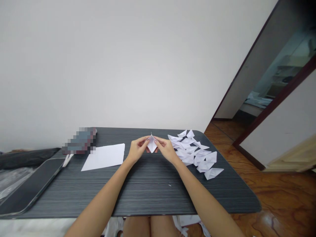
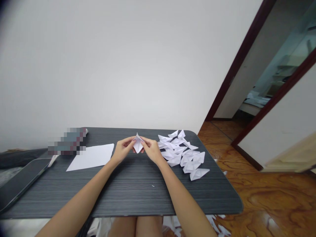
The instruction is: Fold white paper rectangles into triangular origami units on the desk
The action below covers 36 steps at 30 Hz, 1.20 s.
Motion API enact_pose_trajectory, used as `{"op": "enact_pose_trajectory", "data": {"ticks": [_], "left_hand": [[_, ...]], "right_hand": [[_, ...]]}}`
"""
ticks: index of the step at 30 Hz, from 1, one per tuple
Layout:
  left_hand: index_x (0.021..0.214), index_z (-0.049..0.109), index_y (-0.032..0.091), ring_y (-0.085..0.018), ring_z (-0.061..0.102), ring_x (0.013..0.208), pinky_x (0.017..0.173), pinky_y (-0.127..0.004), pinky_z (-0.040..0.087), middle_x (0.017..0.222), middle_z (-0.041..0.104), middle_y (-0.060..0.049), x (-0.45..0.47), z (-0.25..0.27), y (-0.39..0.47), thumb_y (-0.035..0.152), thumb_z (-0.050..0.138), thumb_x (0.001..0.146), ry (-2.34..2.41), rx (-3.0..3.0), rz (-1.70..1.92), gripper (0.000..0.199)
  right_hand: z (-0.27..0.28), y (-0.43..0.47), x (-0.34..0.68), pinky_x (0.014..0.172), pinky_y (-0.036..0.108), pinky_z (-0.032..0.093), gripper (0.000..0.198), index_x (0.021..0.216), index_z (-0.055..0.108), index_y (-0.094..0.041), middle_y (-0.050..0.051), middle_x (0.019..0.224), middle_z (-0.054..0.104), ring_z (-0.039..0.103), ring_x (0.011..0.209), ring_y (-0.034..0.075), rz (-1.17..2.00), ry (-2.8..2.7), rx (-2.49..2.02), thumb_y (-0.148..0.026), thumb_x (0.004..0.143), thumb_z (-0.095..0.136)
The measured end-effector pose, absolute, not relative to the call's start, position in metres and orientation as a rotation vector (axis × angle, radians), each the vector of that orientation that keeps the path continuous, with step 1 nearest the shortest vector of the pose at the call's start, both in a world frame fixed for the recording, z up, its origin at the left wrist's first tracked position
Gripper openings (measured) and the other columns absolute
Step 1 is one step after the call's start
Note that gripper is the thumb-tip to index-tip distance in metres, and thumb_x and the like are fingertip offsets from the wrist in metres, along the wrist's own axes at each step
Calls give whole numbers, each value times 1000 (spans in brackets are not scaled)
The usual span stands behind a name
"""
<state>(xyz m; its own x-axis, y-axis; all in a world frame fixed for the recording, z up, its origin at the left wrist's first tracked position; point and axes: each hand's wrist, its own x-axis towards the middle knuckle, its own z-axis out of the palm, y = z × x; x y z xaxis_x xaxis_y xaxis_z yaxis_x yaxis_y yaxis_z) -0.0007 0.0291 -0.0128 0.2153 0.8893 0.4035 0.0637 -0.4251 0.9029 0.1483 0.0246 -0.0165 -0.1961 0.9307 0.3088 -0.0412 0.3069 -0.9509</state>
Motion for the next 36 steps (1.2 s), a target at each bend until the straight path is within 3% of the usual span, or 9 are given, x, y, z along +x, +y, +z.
{"op": "enact_pose_trajectory", "data": {"ticks": [7, 10, 13, 18, 21, 24, 26, 29, 36], "left_hand": [[108, 56, 18, -14, 55, 69, 64, -26, 45, 81, 59, -7, -7, -20, 29, 25, 39, 83, 1295, 2402, 1343, 31], [120, 45, 20, -16, 51, 85, 76, -29, 43, 98, 53, -9, -4, -17, 25, 24, 37, 84, 1232, 2635, 1285, 37], [122, 42, 23, -20, 40, 104, 88, -39, 35, 113, 44, -10, 0, -11, 22, 24, 37, 84, 1178, 2734, 1274, 39], [120, 44, 26, -22, 32, 112, 95, -42, 27, 122, 37, -9, 0, -7, 21, 22, 37, 84, 1106, 2655, 1263, 37], [117, 47, 25, -19, 41, 106, 91, -36, 33, 114, 45, -7, 2, -9, 22, 24, 39, 83, 1028, 2386, 1341, 35], [120, 44, 19, -14, 54, 81, 73, -28, 43, 92, 55, -6, 3, -10, 25, 27, 46, 79, 978, 1927, 1455, 41], [117, 46, 13, -11, 55, 64, 64, -25, 44, 76, 58, -3, 3, -10, 27, 29, 51, 75, 941, 1670, 1470, 45], [98, 56, 9, -9, 50, 50, 55, -23, 41, 60, 59, -2, 1, -10, 29, 29, 57, 71, 913, 1485, 1496, 34], [79, 60, 11, -10, 53, 56, 53, -22, 39, 72, 59, -4, 0, -11, 28, 27, 58, 70, 800, 1399, 1584, 19]], "right_hand": [[-20, 22, 144, 50, 25, 48, 28, 91, 64, -15, 8, 90, 62, 57, 61, 12, 935, -1500, -948, -30, 68, 57], [-17, 19, 140, 67, 30, 50, 23, 85, 63, -14, 7, 81, 65, 60, 68, 15, 1083, -1349, -882, -27, 67, 59], [-8, 13, 140, 80, 34, 46, 22, 85, 62, -15, 5, 87, 65, 60, 82, 18, 1316, -1144, -712, -23, 65, 61], [-1, 9, 145, 79, 37, 46, 22, 86, 61, -13, 7, 86, 66, 62, 80, 19, 1538, -1048, -551, -24, 67, 61], [-3, 12, 148, 73, 36, 49, 22, 85, 61, -11, 8, 79, 66, 64, 72, 20, 1499, -1041, -635, -25, 67, 62], [-4, 14, 151, 65, 31, 51, 22, 84, 61, -11, 9, 77, 66, 64, 70, 20, 1473, -1113, -682, -26, 69, 61], [-3, 16, 154, 59, 26, 50, 18, 79, 62, -11, 8, 73, 66, 64, 68, 19, 1444, -1125, -686, -26, 69, 61], [-3, 21, 159, 55, 21, 49, 14, 74, 62, -12, 6, 71, 66, 64, 67, 16, 1415, -1027, -635, -25, 69, 62], [-5, 26, 167, 70, 22, 47, 18, 84, 63, -14, 6, 80, 67, 62, 76, 13, 1451, -954, -546, -26, 72, 58]]}}
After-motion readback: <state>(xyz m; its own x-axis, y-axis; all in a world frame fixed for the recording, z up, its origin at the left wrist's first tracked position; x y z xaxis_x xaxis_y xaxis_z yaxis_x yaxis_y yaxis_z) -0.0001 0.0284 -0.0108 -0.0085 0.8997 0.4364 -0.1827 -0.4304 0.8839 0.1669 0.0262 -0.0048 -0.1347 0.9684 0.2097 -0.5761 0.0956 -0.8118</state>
